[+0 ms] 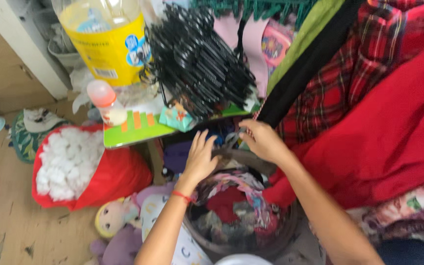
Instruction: The person sits on the floor and sorts through a basket of clothes. They pick up items one by one, place them on hangers, and hang them on a nearby rack. The person handles various garments including a floral shirt, a blue dress, and a red shirt.
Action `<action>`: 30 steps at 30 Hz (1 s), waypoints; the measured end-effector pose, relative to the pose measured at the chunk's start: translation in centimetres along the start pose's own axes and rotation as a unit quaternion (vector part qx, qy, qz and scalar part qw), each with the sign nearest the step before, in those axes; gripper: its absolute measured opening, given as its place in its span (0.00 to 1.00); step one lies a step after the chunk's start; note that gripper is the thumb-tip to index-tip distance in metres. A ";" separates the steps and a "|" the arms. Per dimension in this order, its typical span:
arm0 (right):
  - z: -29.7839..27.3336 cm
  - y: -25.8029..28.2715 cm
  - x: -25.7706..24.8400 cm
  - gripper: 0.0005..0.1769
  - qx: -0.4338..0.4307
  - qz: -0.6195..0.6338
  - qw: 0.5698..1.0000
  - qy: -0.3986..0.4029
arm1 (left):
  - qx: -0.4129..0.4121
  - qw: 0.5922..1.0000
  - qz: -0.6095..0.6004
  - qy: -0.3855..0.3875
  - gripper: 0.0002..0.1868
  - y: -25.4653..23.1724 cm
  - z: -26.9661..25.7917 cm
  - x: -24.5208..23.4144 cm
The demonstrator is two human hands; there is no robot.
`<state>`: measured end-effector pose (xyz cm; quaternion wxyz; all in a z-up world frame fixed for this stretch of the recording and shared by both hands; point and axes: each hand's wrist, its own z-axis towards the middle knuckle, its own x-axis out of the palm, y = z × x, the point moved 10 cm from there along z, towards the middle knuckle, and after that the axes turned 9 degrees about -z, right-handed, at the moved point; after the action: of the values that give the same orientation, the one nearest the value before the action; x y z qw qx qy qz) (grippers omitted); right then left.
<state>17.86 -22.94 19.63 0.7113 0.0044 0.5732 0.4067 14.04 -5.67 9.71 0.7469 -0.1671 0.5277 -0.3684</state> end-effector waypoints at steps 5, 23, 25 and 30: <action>11.5 2.6 -7.6 0.13 -0.079 -0.160 0.979 -0.102 | 0.101 0.985 0.141 -0.003 0.37 -5.7 11.3 -2.4; 32.6 -19.8 -18.6 0.25 0.089 -0.547 0.821 -0.140 | 0.107 0.964 0.241 0.026 0.37 0.6 28.3 1.9; 33.3 -21.1 -18.8 0.22 0.097 -0.537 0.828 -0.128 | 0.117 0.962 0.246 0.020 0.37 0.6 28.2 1.8; 36.1 -24.9 -20.4 0.14 0.151 -0.455 0.874 -0.081 | 0.118 0.963 0.240 0.030 0.38 0.8 27.9 1.8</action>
<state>61.46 -34.92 36.77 0.8523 -0.1168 0.5069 -0.0552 40.05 -10.27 18.80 0.8116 0.0647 0.5275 -0.2427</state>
